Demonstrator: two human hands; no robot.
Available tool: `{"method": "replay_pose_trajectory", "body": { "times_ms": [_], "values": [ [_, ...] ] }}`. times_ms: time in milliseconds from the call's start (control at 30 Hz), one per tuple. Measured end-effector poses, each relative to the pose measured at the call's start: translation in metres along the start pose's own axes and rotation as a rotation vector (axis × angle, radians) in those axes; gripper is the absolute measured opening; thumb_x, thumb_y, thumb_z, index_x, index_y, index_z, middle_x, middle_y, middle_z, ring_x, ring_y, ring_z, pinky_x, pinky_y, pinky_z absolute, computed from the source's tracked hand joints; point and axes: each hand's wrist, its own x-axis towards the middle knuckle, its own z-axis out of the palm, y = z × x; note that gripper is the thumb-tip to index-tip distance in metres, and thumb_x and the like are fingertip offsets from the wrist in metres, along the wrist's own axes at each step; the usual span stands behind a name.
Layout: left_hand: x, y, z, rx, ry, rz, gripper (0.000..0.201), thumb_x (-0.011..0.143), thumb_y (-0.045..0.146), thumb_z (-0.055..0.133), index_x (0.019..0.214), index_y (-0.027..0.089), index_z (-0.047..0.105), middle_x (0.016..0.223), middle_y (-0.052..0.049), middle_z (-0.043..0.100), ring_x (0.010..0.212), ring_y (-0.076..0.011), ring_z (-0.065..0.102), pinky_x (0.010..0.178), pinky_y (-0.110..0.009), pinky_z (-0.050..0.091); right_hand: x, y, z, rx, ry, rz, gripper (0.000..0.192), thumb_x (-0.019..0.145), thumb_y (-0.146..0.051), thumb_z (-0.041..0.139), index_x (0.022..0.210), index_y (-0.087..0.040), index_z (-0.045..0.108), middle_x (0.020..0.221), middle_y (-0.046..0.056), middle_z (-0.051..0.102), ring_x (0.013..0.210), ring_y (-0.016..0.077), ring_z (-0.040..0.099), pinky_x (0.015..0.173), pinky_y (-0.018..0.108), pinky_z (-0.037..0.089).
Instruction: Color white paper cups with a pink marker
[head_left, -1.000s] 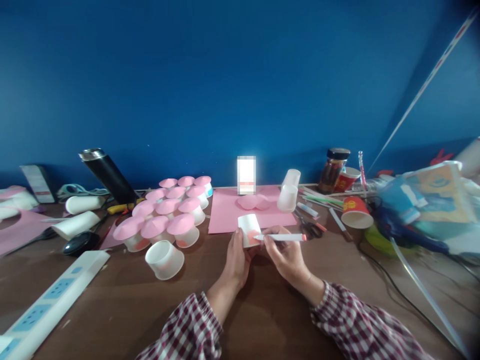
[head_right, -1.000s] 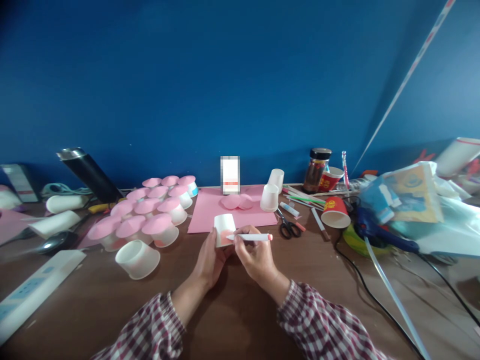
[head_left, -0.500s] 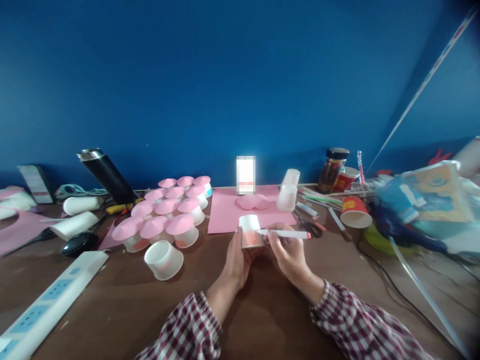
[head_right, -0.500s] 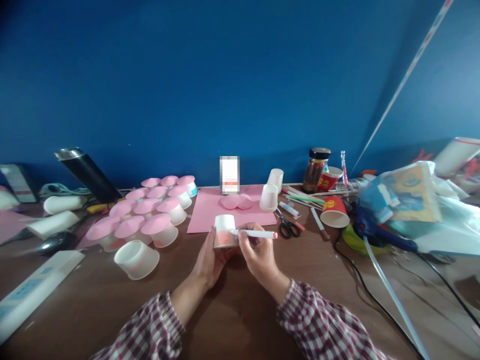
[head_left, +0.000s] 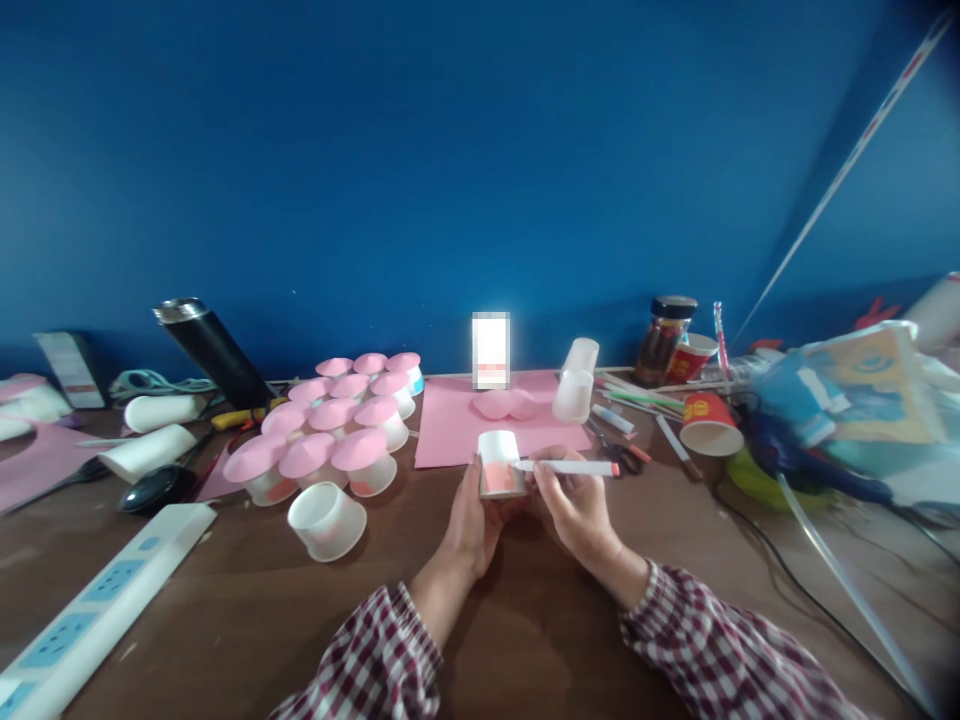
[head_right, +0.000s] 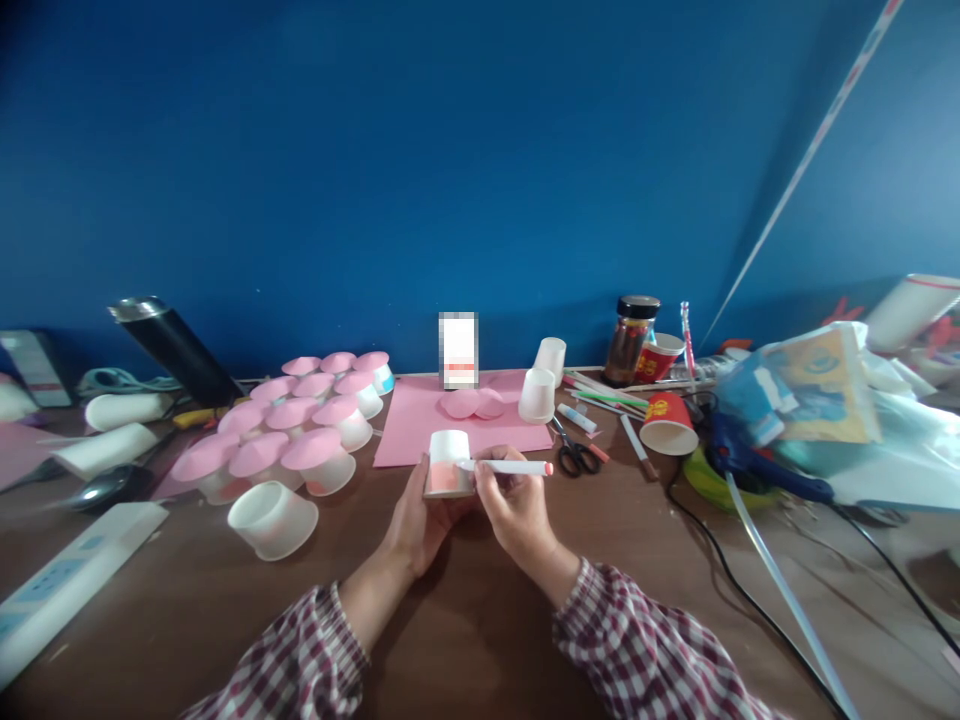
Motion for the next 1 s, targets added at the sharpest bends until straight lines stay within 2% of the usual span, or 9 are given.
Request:
{"method": "replay_pose_trajectory", "body": {
  "times_ms": [733, 1000],
  "values": [
    [0.0012, -0.0012, -0.0013, -0.005, 0.014, -0.003, 0.049, 0.084, 0.052, 0.047, 0.102, 0.009, 0.063, 0.098, -0.014, 0.069, 0.087, -0.0248, 0.063, 0.081, -0.04, 0.05, -0.0011, 0.0065, -0.0006, 0.027, -0.023, 0.023, 0.012, 0.085, -0.028, 0.055, 0.08, -0.017, 0.058, 0.067, 0.001, 0.06, 0.061, 0.0139, 0.057, 0.057, 0.024, 0.047],
    [-0.0014, -0.0015, 0.001, 0.021, -0.005, 0.021, 0.044, 0.084, 0.046, 0.05, 0.104, 0.009, 0.062, 0.096, -0.013, 0.069, 0.085, -0.0237, 0.064, 0.078, -0.038, 0.051, -0.0016, 0.0033, -0.0009, 0.028, -0.022, 0.009, 0.012, 0.086, -0.026, 0.054, 0.079, -0.017, 0.058, 0.068, 0.001, 0.06, 0.061, 0.0132, 0.057, 0.057, 0.023, 0.047]
  ]
}}
